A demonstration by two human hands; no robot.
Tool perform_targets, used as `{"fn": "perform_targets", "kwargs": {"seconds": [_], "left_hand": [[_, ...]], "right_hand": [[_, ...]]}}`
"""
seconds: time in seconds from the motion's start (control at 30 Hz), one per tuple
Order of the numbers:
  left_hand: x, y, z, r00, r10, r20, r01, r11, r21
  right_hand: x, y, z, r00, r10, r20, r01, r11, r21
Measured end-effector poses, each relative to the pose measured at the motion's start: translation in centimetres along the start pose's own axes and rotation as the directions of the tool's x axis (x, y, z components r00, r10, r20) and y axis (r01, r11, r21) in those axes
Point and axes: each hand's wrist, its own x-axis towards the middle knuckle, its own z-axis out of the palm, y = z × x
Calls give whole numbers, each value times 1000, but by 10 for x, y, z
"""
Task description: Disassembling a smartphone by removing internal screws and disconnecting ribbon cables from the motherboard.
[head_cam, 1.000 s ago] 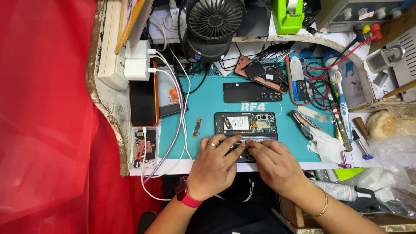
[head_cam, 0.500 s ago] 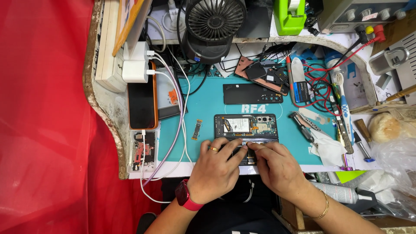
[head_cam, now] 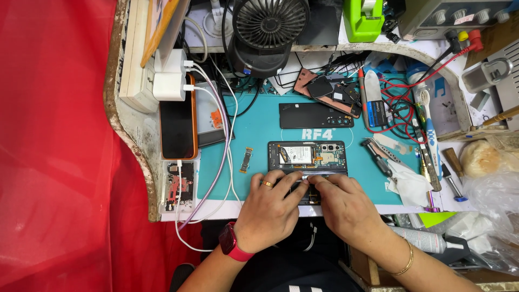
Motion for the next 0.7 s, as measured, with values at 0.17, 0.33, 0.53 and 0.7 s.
{"fn": "perform_targets", "kwargs": {"seconds": [0.17, 0.33, 0.53, 0.7], "left_hand": [[0, 0, -2, 1000, -11, 5, 11, 999, -35], [0, 1, -4, 1000, -22, -8, 21, 997, -72], [0, 3, -4, 1000, -31, -5, 31, 996, -81], [2, 1, -4, 1000, -18, -22, 16, 998, -67]], "right_hand": [[6, 1, -6, 996, -88, -20, 88, 996, -8], [6, -2, -11, 992, -39, -122, 66, 972, 224], [6, -4, -13, 989, -67, -131, 91, 977, 191], [-4, 10, -4, 985, -109, -132, 127, 982, 139]]}}
